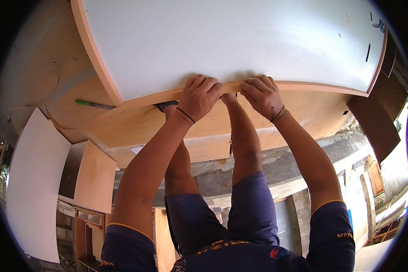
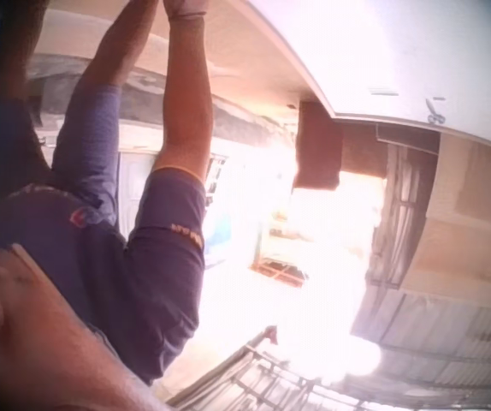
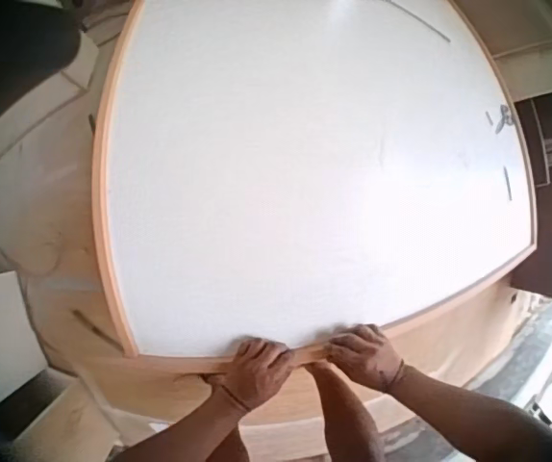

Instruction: The person applies thin wooden strips to the edges of white panels, uses a sanding block to rub the edges, and trims the excess strip material using scissors.

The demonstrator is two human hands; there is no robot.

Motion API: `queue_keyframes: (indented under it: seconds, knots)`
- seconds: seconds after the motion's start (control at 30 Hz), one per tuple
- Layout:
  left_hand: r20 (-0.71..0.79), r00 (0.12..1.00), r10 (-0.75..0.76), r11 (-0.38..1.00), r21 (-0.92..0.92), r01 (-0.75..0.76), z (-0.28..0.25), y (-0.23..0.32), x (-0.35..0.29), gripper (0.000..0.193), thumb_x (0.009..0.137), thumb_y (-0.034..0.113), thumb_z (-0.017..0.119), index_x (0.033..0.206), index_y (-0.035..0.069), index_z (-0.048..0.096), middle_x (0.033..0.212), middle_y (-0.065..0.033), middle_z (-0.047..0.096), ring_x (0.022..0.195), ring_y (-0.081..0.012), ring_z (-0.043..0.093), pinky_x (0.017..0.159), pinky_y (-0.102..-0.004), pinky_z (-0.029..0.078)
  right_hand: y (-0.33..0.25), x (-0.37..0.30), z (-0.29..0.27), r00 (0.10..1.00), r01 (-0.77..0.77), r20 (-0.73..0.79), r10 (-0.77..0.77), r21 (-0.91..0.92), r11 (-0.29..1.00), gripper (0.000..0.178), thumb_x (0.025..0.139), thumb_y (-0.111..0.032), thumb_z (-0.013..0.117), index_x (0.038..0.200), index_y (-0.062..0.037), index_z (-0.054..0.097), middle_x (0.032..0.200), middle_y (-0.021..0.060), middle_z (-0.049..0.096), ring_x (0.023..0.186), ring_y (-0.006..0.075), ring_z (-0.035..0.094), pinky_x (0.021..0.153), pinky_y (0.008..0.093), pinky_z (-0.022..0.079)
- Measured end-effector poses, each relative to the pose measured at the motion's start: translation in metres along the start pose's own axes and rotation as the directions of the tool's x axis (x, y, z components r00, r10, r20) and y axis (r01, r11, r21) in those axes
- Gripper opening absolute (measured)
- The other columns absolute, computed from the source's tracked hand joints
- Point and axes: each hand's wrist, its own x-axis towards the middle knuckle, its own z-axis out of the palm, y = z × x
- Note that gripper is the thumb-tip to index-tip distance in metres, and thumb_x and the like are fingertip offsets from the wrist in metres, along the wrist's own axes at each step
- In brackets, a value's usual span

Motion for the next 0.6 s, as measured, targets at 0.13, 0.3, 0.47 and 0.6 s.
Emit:
queue_keyframes:
  seconds: [0.13, 0.3, 0.47, 0.6]
  knots:
    - [0.01, 1.0, 0.018, 1.0, -0.019, -0.017, -0.001, 0.001, 0.003, 0.026, 0.067, 0.014, 0.07, 0.091, 0.009, 0.061, 0.092, -0.0002, 0.056, 0.086, -0.0199, 0.052, 0.077, -0.0351, 0.041, 0.0, 0.0, 0.004, 0.998, 0.014, -0.059, -0.015, -0.024, 1.0, 0.018, 0.068, -0.02, 0.071, 0.083, -0.0138, 0.062, 0.086, -0.0031, 0.06, 0.081, 0.0179, 0.056, 0.07, 0.0339, 0.046]
    - [0.041, 0.999, -0.007, 1.0, -0.009, 0.007, -0.001, 0.002, 0.003, 0.024, 0.069, 0.014, 0.068, 0.09, 0.008, 0.061, 0.092, -0.0006, 0.056, 0.086, -0.0205, 0.051, 0.078, -0.0352, 0.04, 0.002, -0.001, 0.006, 0.998, 0.009, -0.069, -0.011, -0.034, 0.999, 0.018, 0.066, -0.021, 0.071, 0.08, -0.0145, 0.062, 0.085, -0.0034, 0.059, 0.079, 0.0179, 0.056, 0.069, 0.0335, 0.046]
    - [0.05, 0.999, -0.011, 1.0, 0.007, 0.01, -0.003, 0.002, 0.005, 0.02, 0.071, 0.015, 0.066, 0.089, 0.008, 0.06, 0.091, -0.0004, 0.056, 0.086, -0.0203, 0.051, 0.078, -0.0354, 0.039, -0.001, 0.0, 0.006, 0.998, -0.042, -0.039, 0.042, -0.01, 0.999, 0.017, 0.066, -0.021, 0.071, 0.079, -0.0153, 0.062, 0.086, -0.0034, 0.059, 0.081, 0.0178, 0.055, 0.069, 0.0338, 0.045]
    - [0.041, 0.999, -0.01, 1.0, 0.005, 0.01, 0.0, 0.002, 0.005, 0.019, 0.071, 0.015, 0.066, 0.088, 0.009, 0.06, 0.091, -0.0001, 0.056, 0.085, -0.0201, 0.051, 0.077, -0.0352, 0.039, 0.009, 0.003, -0.014, 0.991, -0.091, 0.104, 0.085, 0.047, 0.995, 0.022, 0.068, -0.02, 0.072, 0.088, -0.0144, 0.065, 0.09, -0.0015, 0.061, 0.089, 0.0187, 0.054, 0.08, 0.0359, 0.042]
